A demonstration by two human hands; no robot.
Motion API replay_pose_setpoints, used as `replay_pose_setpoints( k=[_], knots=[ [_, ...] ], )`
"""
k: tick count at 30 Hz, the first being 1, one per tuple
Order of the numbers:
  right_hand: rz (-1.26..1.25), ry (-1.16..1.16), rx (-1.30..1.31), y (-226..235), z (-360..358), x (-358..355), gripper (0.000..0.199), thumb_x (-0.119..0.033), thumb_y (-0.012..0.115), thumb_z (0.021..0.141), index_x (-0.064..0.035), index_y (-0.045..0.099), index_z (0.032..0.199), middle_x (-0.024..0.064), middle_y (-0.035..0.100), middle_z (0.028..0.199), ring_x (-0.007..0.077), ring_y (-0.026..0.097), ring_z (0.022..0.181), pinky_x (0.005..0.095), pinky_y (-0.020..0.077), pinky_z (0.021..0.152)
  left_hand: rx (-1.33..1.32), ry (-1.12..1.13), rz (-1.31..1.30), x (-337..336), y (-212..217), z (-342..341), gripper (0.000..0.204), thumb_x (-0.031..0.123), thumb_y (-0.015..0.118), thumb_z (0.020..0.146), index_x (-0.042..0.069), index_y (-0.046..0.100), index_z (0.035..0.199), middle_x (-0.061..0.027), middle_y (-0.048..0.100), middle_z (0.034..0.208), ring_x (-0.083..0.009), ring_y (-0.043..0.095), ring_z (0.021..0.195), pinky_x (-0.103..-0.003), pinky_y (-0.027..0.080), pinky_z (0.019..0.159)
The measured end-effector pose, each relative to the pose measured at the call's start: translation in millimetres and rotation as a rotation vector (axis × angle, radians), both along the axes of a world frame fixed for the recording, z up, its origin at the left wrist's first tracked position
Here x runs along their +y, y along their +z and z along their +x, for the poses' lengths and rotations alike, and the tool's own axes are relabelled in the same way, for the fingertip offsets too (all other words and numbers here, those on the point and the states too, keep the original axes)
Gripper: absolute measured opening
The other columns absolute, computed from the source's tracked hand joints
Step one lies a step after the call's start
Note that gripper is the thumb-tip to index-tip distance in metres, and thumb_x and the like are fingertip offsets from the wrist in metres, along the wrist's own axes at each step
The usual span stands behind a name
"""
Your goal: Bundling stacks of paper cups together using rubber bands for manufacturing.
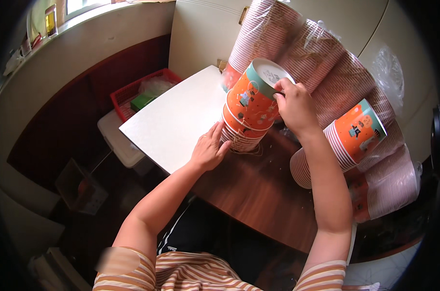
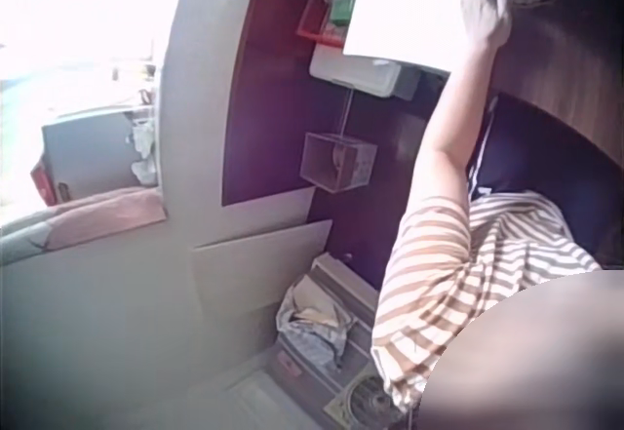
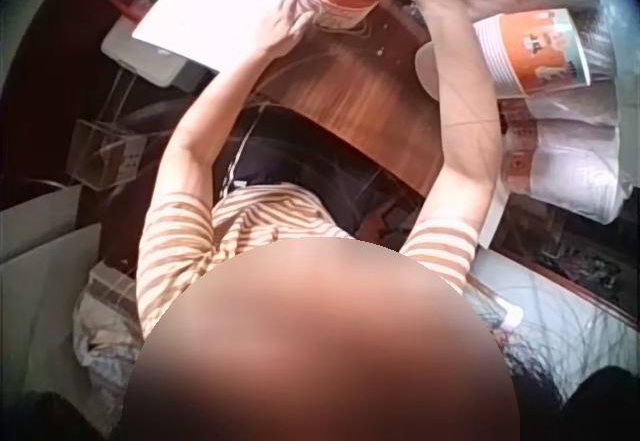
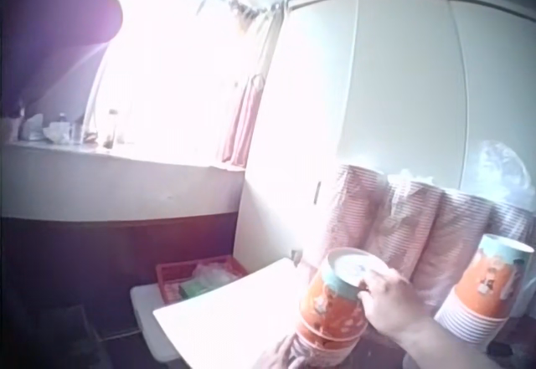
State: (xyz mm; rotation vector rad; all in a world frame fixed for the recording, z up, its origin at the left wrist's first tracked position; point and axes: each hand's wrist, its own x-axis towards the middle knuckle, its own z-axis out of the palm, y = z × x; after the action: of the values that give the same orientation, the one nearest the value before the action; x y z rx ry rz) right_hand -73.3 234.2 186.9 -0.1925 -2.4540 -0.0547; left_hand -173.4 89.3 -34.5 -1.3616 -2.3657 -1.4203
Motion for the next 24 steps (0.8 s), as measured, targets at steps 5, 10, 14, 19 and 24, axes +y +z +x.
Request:
replay_pose_setpoints(
  k=[5, 10, 14, 19, 24],
  knots=[
    [-0.001, -0.005, -0.040, -3.9, -2.8, 0.8, 0.017, -0.006, 0.066, 0.077, -0.0045, 0.059, 0.092, 0.0181, 0.064, 0.082, 0.0371, 0.060, 0.084, 0.0461, 0.0489, 0.074, 0.020, 0.014, -0.030, -0.8, 0.0, -1.1, 0.067, 0.040, 0.048, 0.092, 0.003, 0.024, 0.143, -0.0227, 0.035, 0.142, -0.0379, 0.041, 0.125, -0.043, 0.031, 0.105],
    [-0.005, -0.008, -0.044, -7.7, -3.5, 3.2, 0.018, -0.006, 0.067, 0.077, -0.0046, 0.059, 0.092, 0.0182, 0.064, 0.083, 0.0373, 0.060, 0.085, 0.0463, 0.0490, 0.075, 0.025, 0.010, -0.035, -0.1, -0.8, -2.6, 0.068, 0.036, 0.050, 0.090, 0.006, 0.022, 0.145, -0.0220, 0.033, 0.143, -0.0392, 0.039, 0.126, -0.043, 0.032, 0.104],
    [-0.009, -0.009, -0.053, -8.6, -4.4, 3.3, 0.018, -0.007, 0.067, 0.077, -0.0046, 0.059, 0.093, 0.0181, 0.064, 0.084, 0.0375, 0.060, 0.085, 0.0464, 0.0490, 0.076, 0.034, 0.013, -0.053, -0.7, -1.0, -2.4, 0.068, 0.037, 0.050, 0.091, 0.005, 0.022, 0.144, -0.0224, 0.033, 0.142, -0.0381, 0.039, 0.126, -0.043, 0.031, 0.105],
    [-0.007, -0.015, -0.063, -11.2, -3.9, 1.5, 0.017, -0.008, 0.066, 0.078, -0.0047, 0.060, 0.093, 0.0184, 0.064, 0.084, 0.0375, 0.060, 0.085, 0.0464, 0.0490, 0.076, 0.038, 0.020, -0.058, -1.1, 0.3, -1.3, 0.069, 0.039, 0.049, 0.091, 0.004, 0.023, 0.144, -0.0230, 0.034, 0.142, -0.0374, 0.040, 0.126, -0.043, 0.030, 0.105],
    [-0.003, -0.013, -0.065, -14.9, -1.2, 3.7, 0.017, -0.009, 0.066, 0.078, -0.0049, 0.060, 0.093, 0.0190, 0.064, 0.084, 0.0377, 0.060, 0.085, 0.0465, 0.0492, 0.075, 0.036, 0.016, -0.069, -0.3, 2.1, 1.4, 0.069, 0.037, 0.049, 0.090, 0.006, 0.021, 0.145, -0.0221, 0.033, 0.143, -0.0380, 0.040, 0.126, -0.044, 0.031, 0.104]
  ],
)
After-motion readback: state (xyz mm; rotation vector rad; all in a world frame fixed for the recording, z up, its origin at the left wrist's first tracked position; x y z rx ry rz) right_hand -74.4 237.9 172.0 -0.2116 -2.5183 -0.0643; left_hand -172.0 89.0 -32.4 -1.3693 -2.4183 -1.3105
